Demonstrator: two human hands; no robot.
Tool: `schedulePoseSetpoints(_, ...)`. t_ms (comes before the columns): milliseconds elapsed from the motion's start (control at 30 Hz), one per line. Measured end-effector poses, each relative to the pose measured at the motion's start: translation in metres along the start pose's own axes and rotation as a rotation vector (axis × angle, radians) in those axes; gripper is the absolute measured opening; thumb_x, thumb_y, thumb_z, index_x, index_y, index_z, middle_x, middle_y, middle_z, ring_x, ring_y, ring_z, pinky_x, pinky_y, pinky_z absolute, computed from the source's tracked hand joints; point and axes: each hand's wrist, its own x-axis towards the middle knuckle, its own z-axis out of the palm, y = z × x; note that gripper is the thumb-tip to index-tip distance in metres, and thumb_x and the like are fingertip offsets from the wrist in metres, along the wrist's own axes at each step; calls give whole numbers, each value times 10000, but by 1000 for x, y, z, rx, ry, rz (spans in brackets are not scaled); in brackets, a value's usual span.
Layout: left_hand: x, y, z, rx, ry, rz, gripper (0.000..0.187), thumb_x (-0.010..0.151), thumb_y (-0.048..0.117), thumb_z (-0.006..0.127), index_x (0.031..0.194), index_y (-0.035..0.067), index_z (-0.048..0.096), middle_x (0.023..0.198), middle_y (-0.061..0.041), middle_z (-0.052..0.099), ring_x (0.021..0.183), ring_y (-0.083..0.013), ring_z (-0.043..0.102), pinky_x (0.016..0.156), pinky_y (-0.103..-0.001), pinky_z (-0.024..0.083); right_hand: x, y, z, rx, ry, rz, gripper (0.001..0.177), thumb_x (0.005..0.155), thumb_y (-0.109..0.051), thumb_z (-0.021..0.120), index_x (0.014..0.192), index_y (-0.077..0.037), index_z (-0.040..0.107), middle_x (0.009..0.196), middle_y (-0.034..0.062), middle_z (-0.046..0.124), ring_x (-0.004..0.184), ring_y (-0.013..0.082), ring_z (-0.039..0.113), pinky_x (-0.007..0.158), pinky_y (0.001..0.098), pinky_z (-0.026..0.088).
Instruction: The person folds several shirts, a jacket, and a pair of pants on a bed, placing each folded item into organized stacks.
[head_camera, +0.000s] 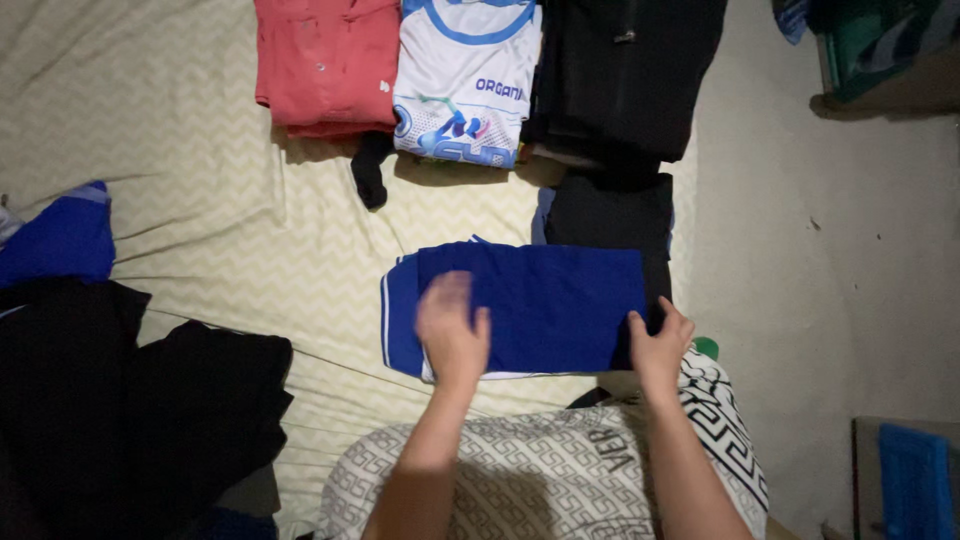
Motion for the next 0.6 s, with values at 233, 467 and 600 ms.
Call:
schedulePoseSetpoints(233,-24,-9,-1,49,-245,-516,546,831,293,802,1276,36,619,1188,-151,646,1112,-379,592,935,-490,462,-42,-75,21,302,-116,-278,374,963,-196,695,1321,-94,658,1296,139,647,1235,295,589,1070,387,480)
schedulePoseSetpoints(467,-52,-8,17,-263,-403,-74,450,775,92,778,1217,144,710,1168,-126,704,1065,-365,625,941,-452,471,-64,-121,118,492,-616,175,575,874,-288,799,1369,-70,605,1329,110,603,1159,207,607,940,309,497)
schedulePoseSetpoints(600,-48,-19,17,-337,-118,-206,647,669,196,861,1231,7,601,1201,-196,598,1141,-391,565,995,-459,455,-52,-108,133,759,-708,458,436,1037,-326,675,1256,49,720,1111,193,663,925,245,580,752,353,457)
